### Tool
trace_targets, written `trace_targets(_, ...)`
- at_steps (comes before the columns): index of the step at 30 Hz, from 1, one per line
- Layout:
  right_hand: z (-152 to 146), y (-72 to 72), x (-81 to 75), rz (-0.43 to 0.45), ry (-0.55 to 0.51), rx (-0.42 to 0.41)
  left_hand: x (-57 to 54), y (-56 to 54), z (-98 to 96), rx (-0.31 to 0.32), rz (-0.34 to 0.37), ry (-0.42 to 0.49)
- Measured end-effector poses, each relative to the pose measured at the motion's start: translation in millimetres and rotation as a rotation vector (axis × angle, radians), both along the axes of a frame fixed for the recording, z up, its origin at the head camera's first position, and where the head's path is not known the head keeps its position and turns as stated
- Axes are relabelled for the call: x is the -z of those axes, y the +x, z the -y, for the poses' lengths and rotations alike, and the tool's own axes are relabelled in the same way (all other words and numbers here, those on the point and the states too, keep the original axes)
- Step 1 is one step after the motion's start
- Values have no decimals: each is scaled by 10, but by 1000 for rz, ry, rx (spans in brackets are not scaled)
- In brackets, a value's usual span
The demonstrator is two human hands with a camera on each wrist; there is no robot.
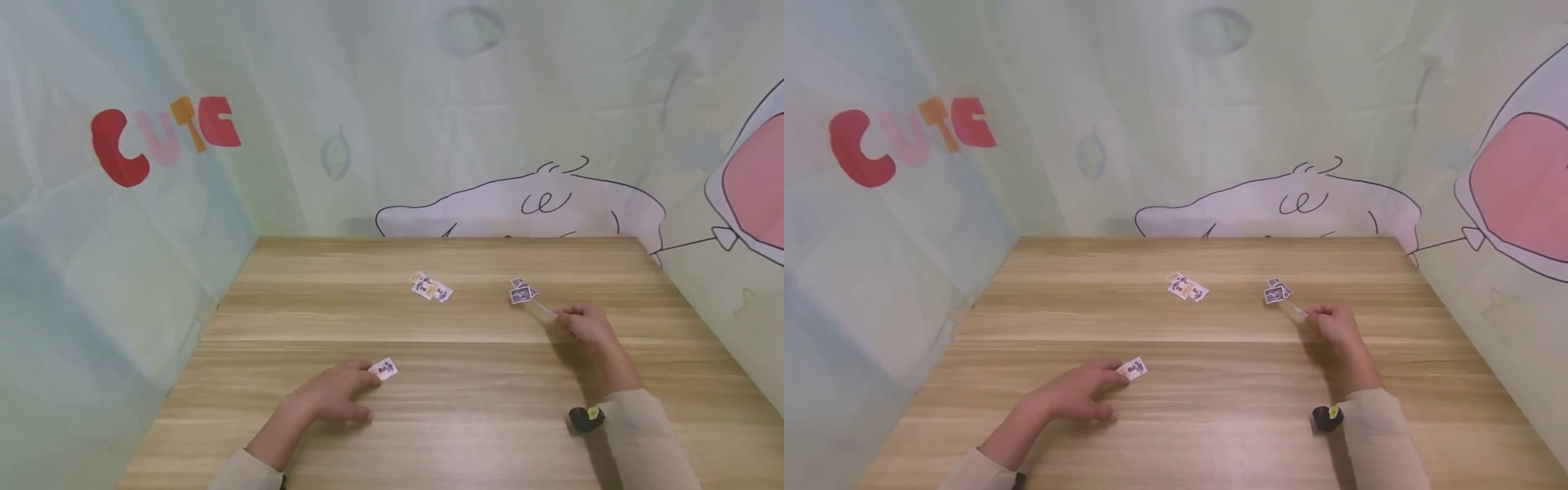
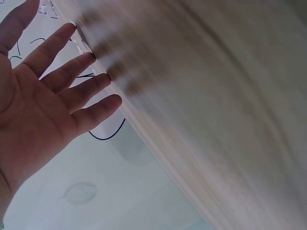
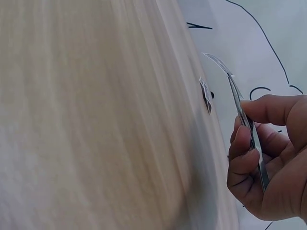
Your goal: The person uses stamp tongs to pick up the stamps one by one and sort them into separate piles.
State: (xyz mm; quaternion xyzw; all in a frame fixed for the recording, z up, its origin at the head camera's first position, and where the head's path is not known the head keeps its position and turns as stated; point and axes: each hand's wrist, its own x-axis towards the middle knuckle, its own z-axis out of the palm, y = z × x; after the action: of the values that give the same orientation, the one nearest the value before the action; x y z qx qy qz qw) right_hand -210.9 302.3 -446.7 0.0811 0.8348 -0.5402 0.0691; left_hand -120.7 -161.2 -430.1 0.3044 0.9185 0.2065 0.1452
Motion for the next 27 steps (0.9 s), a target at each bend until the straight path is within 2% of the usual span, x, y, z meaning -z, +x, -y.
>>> trace_targets(9,-46,-76,-4,11,-38,40,14,-2,18,-18,16,-8)
trace_targets(17,-106,-128,11,19,8,77,36,-13,8,-24,10,-24)
trace_targets(27,-136,-158,88,17,26,78,35,-4,2,-36,1,-33)
